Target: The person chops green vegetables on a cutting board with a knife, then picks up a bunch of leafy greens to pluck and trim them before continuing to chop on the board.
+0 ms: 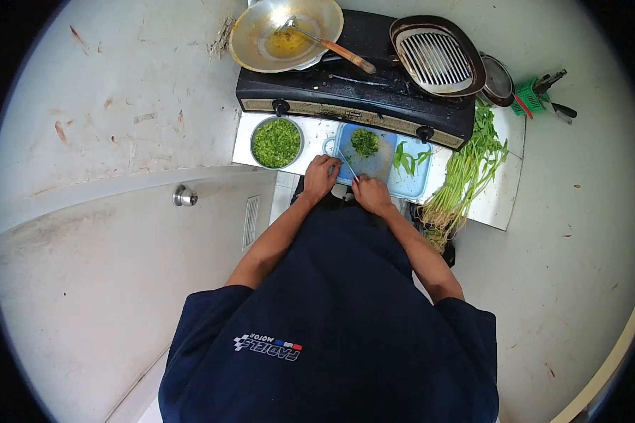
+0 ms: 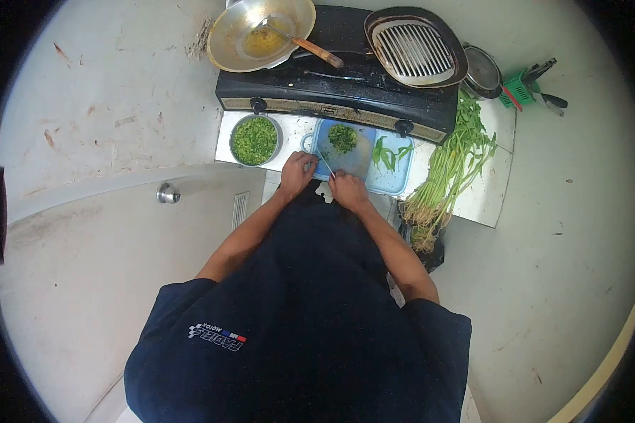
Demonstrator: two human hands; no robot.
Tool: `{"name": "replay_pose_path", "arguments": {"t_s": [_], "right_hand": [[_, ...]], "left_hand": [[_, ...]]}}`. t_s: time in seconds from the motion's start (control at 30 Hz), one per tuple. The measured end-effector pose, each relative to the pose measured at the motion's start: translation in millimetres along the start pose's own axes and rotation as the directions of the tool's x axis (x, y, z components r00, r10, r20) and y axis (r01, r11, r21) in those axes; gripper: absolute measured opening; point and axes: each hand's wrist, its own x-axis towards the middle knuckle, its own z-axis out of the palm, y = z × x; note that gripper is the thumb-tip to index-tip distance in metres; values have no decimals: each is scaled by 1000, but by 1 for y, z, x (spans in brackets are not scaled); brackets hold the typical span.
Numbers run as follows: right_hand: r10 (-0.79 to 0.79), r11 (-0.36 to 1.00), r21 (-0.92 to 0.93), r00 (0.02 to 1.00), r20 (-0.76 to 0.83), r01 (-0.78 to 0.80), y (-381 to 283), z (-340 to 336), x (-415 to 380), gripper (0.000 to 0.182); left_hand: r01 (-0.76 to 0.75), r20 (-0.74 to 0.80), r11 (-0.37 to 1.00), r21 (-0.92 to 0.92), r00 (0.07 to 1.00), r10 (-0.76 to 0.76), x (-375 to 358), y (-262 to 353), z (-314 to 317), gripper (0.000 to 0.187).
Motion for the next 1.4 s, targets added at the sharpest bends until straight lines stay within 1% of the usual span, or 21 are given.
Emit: {"name": "replay_pose_path", "arguments": {"t_s": [0.13, 0.2, 0.43, 0.53, 0.73, 0.83, 0.93, 1.1, 1.2, 1.33, 1.4], "right_hand": [[-17, 1000, -16, 1000, 19, 17, -2, 5, -2, 44], [-13, 1000, -21, 999, 39, 13, -2, 7, -2, 43], [-16, 1000, -3, 1000, -3, 16, -6, 5, 0, 42], [-17, 1000, -11, 1000, -14, 17, -2, 7, -3, 42], [-8, 1000, -1, 999, -47, 8, 0, 11, -4, 42], [-15, 1000, 1, 999, -31, 15, -2, 10, -4, 42], [-28, 1000, -2, 1000, 0, 28, -3, 7, -6, 42], [-38, 999, -7, 999, 27, 38, -4, 7, -6, 42], [-50, 999, 7, 999, -6, 50, -5, 7, -3, 41], [-33, 999, 10, 999, 1, 33, -5, 4, -2, 41], [-28, 1000, 4, 1000, -2, 28, -4, 4, -4, 41]], "left_hand": [[21, 12, 1000, 17, 1000, -21, -1, 2, -1, 10], [38, 1, 999, -5, 999, -38, -2, 2, -1, 11], [21, -20, 1000, -21, 1000, -21, -6, 0, 1, 13], [18, 3, 1000, -14, 1000, -18, -7, 1, -3, 13], [100, 2, 994, -41, 995, -100, -5, 4, -2, 11], [47, 15, 999, 4, 999, -47, -6, -1, -1, 12], [42, -10, 999, -21, 999, -42, -7, -4, 2, 11], [42, -8, 999, -7, 999, -42, -8, -4, 1, 11], [41, -13, 999, -3, 999, -41, -9, -1, 0, 11], [3, -34, 1000, 11, 999, -2, -9, -1, 0, 11], [1, -19, 1000, 25, 1000, 0, -10, -2, -1, 11]]}}
